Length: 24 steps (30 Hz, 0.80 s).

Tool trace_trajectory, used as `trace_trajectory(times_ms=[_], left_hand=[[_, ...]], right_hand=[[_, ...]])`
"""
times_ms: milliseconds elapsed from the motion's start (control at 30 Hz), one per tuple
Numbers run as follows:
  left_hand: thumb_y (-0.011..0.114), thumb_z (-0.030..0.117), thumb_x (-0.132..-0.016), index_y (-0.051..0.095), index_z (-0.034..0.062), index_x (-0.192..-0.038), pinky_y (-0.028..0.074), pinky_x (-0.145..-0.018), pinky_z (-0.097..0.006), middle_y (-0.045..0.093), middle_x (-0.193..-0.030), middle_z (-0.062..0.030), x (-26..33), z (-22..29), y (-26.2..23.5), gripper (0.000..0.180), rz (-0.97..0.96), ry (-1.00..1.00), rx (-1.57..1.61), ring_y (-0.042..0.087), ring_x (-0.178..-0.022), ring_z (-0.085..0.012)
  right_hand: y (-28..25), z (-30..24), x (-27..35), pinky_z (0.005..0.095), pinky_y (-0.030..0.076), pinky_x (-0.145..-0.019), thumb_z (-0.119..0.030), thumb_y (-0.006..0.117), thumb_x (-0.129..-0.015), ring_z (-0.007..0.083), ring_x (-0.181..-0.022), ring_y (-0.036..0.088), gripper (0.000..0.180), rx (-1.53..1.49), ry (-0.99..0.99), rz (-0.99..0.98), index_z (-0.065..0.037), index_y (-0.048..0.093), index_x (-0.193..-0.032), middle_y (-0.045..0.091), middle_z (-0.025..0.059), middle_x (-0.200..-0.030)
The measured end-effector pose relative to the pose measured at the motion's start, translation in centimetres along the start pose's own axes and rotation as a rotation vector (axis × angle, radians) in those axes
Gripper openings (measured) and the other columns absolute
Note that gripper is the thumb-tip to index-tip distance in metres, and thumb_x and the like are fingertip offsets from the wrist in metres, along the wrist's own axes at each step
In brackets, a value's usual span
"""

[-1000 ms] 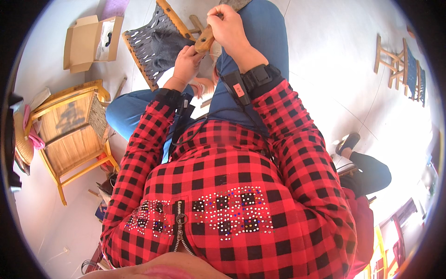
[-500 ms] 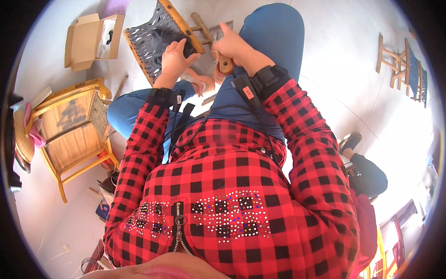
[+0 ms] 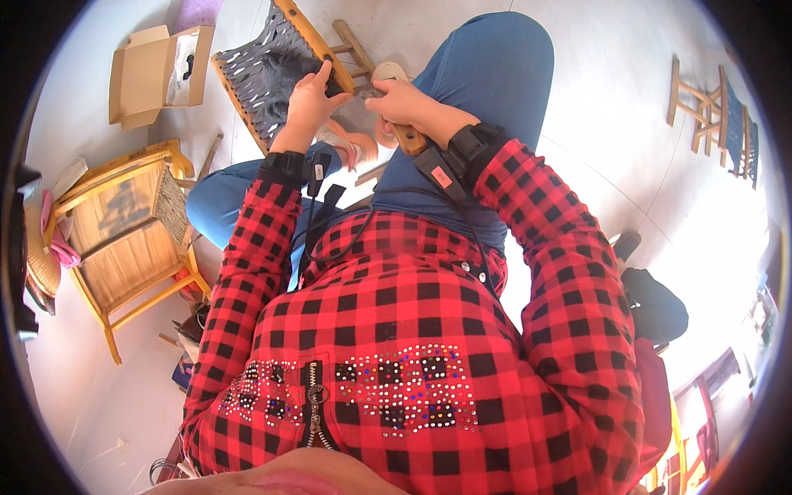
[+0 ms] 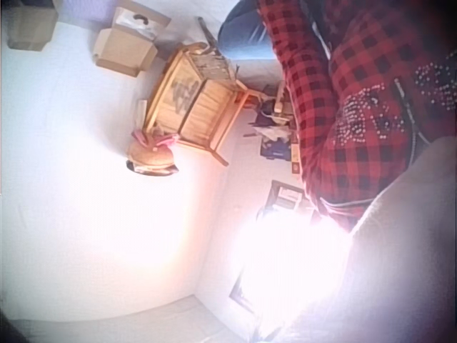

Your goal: The person sits on the floor and uses a flat metal tool to press and adjust the woven seat of a wooden chair. They repeatedly smooth the fabric and tuck edges into the frame, working across different sections of the seat.

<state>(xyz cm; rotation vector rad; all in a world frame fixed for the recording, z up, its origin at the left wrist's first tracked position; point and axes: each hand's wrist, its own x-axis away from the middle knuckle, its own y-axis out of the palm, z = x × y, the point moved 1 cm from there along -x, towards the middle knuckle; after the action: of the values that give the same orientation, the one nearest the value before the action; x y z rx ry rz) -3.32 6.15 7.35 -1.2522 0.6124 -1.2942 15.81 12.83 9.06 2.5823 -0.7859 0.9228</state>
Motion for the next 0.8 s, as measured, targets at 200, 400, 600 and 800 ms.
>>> trace_trajectory(times_ms=[200,400,600,800], left_hand=[[0.078,0.04,-0.067,0.043,0.0087,-0.134,0.048,-0.082,-0.042,0.06,-0.098,-0.0171,0.0,-0.1,0.3,0.082,0.025,0.027,0.0,0.057,-0.097,-0.0357],[0.078,0.039,-0.068,0.043,0.008,-0.134,0.048,-0.083,-0.041,0.06,-0.101,-0.0164,-0.2,-0.1,0.6,0.081,0.027,0.02,-0.012,0.057,-0.099,-0.0351],[0.08,0.037,-0.067,0.045,0.012,-0.135,0.049,-0.076,-0.039,0.06,-0.089,-0.0105,-0.3,-0.1,0.9,0.081,0.124,0.058,-0.063,0.059,-0.087,-0.0286],[0.08,0.036,-0.067,0.045,0.0106,-0.135,0.049,-0.074,-0.039,0.059,-0.088,-0.0109,-0.3,-0.4,1.0,0.081,0.134,0.088,-0.043,0.059,-0.086,-0.0289]], right_hand=[[0.1,1.6,-2.3,0.0319,0.046,-0.047,-0.021,0.058,-0.086,0.0179,-0.05,0.058,0.062,-0.008,0.01,-0.008,0.003,0.036,-0.139,0.064,0.0145,-0.078],[-0.1,2.3,-3.6,0.0326,0.048,-0.058,-0.023,0.055,-0.086,0.0197,-0.065,0.062,0.056,0.029,0.049,-0.082,0.002,0.042,-0.135,0.065,0.0157,-0.085],[-0.2,2.2,-3.9,0.028,0.047,-0.05,-0.02,0.052,-0.087,0.013,-0.06,0.054,0.033,0.11,0.008,-0.019,-0.005,0.059,-0.116,0.057,0.0057,-0.091],[-0.2,2.4,-4.4,0.0341,0.047,-0.079,-0.028,0.054,-0.085,0.0272,-0.094,0.061,0.052,0.17,-0.042,-0.006,0.002,0.049,-0.127,0.063,0.0205,-0.107]])
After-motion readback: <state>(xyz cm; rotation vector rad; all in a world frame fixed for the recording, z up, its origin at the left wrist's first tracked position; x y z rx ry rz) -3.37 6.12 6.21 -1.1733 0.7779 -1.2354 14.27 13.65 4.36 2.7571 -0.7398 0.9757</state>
